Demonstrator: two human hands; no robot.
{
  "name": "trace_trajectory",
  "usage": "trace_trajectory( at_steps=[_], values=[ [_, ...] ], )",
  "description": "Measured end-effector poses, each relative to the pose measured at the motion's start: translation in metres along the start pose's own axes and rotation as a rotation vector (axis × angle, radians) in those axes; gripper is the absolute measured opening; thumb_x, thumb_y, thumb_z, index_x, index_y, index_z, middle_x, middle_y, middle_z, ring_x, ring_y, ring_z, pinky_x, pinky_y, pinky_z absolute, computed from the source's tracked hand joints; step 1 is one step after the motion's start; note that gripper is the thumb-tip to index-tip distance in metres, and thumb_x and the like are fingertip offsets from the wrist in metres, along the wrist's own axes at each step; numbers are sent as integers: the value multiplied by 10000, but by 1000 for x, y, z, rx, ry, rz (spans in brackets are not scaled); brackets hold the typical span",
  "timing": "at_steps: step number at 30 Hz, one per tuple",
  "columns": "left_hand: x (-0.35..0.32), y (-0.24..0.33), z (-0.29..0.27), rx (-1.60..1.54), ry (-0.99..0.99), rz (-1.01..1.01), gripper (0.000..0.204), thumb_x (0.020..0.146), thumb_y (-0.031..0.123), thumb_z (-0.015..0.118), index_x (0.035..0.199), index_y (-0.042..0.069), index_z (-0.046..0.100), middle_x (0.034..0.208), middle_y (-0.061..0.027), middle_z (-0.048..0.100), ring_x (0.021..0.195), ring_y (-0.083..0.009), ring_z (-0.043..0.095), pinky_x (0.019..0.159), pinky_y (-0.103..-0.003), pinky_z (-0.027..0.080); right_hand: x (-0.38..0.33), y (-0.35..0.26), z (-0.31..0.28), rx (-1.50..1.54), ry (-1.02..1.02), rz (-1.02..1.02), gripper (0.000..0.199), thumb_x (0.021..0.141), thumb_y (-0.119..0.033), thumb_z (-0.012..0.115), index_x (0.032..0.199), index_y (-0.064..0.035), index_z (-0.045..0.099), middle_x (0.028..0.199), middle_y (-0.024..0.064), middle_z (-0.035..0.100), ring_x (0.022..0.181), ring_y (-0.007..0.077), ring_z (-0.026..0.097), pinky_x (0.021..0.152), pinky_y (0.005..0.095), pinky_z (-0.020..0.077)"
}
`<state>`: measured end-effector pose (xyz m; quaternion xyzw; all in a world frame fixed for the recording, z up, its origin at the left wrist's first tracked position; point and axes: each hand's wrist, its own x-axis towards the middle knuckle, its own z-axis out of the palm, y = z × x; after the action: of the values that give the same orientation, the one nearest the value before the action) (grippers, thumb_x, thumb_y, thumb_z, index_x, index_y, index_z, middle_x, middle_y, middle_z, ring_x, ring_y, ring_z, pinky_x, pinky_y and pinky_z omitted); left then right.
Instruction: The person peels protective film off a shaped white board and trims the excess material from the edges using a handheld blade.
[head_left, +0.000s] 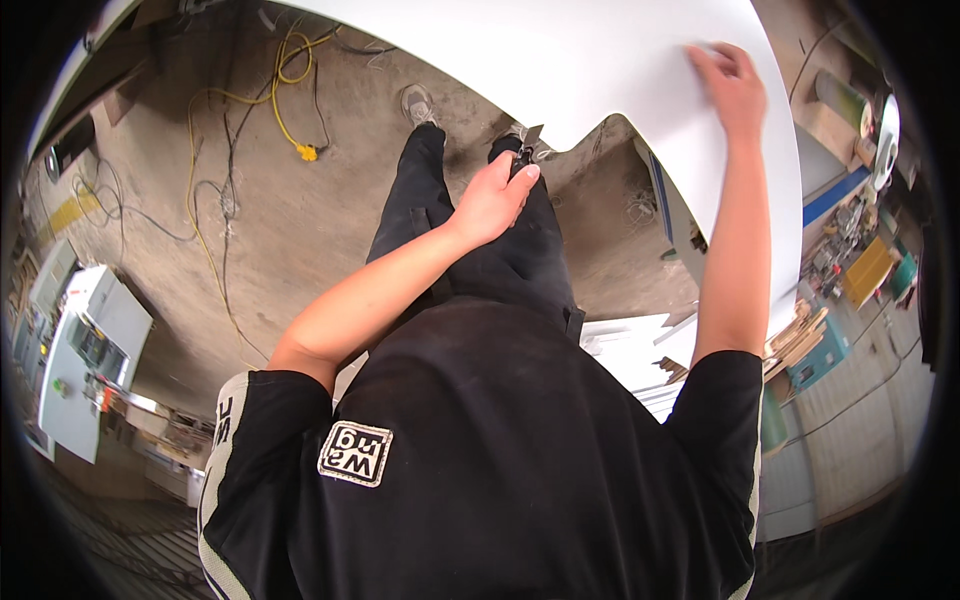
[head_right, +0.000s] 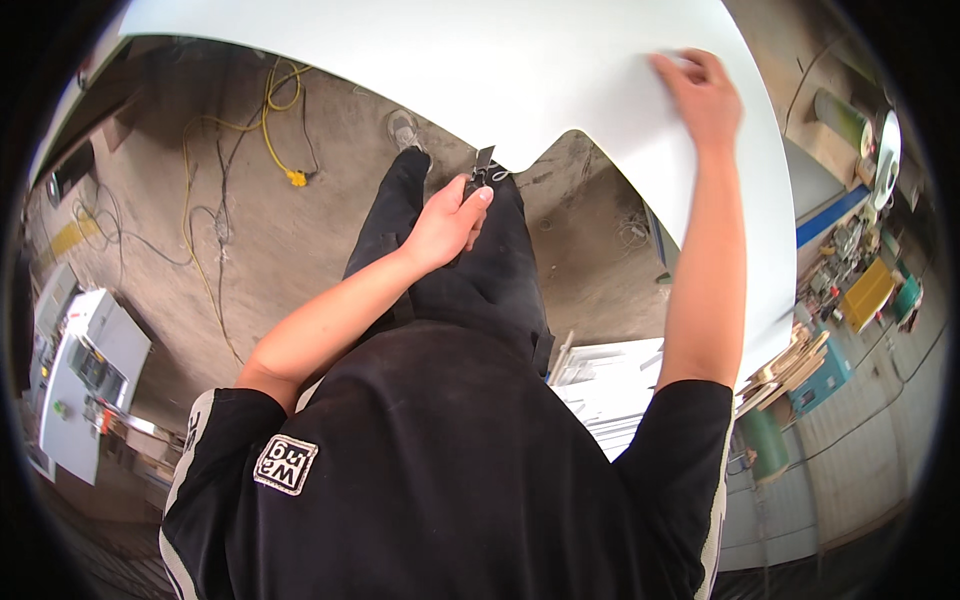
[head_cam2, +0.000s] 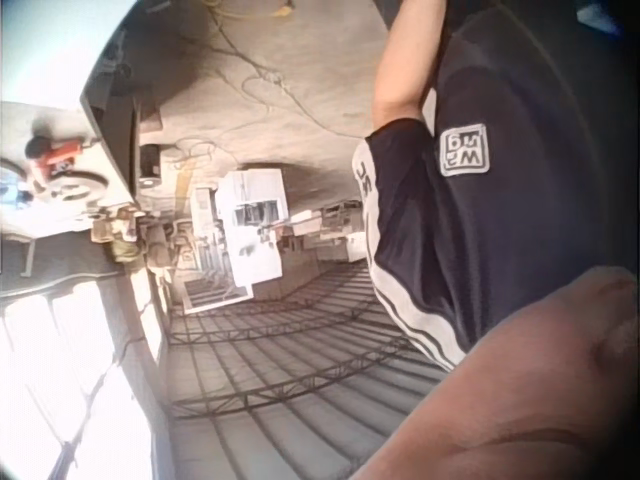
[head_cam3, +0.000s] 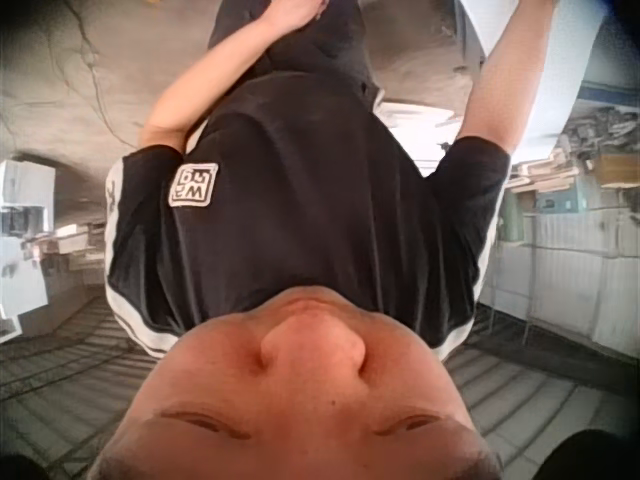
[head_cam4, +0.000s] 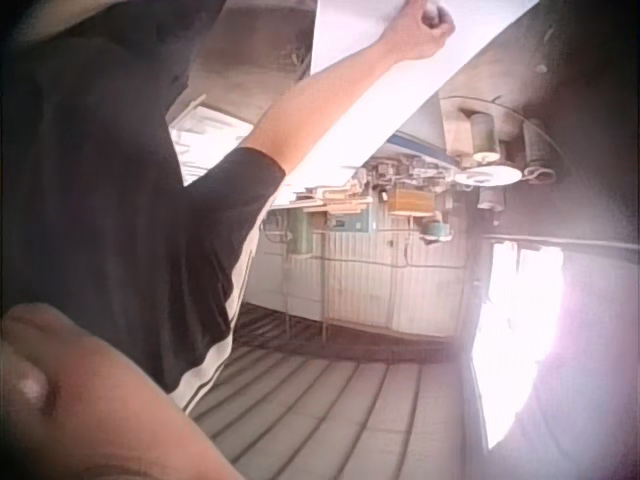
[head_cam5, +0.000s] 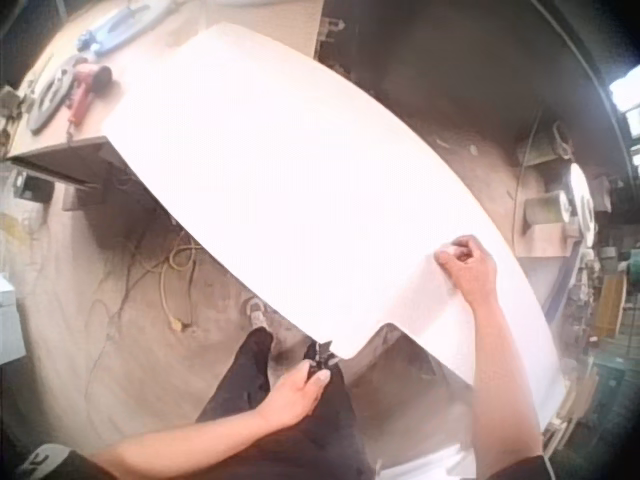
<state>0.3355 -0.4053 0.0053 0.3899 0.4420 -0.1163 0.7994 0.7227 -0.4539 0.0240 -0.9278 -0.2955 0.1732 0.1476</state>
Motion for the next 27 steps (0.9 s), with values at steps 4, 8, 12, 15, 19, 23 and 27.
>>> trace_trajectory(
  at_steps=[4,8,12,15,19,23,27],
  values=[
    [-1,-10,13,6,10,52,340,1110,344,561,970,44,485,739,-13,546,574,-94,534,533,-304,476,42,126,-39,-437,225,-20,948,747,-782,787,1387,-93,672,1431,141,633,1311,311,597,1151,424,428],
    [1,-22,40,41,79,109,352,1119,360,544,970,47,483,729,-9,537,557,-90,535,523,-293,466,64,183,-64,-384,82,109,1116,784,-911,611,1502,-59,573,1523,182,581,1433,348,518,1208,432,368],
    [-1,-14,69,-102,194,63,298,1113,310,541,1000,38,498,720,-18,539,550,-113,524,524,-315,476,76,210,-60,-285,41,106,1167,818,-959,486,1523,-30,546,1551,196,562,1472,353,482,1226,443,340],
    [6,-17,82,-206,232,112,291,1114,302,535,988,43,497,721,-21,537,547,-114,521,518,-312,468,77,211,-47,-265,104,73,1154,829,-958,464,1520,-38,552,1537,193,575,1462,349,491,1228,465,330],
    [22,-17,100,-331,305,174,251,1127,277,531,1008,56,526,710,-11,527,511,-114,514,496,-297,449,71,201,-38,-278,136,40,1154,833,-963,442,1503,-32,566,1524,186,588,1444,345,506,1228,490,319],
    [36,-9,114,-398,284,196,244,1122,277,541,992,75,495,721,-10,521,518,-113,510,497,-304,458,66,201,-39,-279,173,49,1132,840,-948,463,1480,-23,584,1503,179,607,1427,346,523,1212,493,341],
    [46,2,120,-392,309,210,249,1123,283,537,990,78,488,721,-11,520,521,-111,507,497,-305,458,62,192,-36,-257,197,28,1089,852,-925,490,1425,-9,626,1464,181,634,1397,352,549,1195,471,372]
  ],
)
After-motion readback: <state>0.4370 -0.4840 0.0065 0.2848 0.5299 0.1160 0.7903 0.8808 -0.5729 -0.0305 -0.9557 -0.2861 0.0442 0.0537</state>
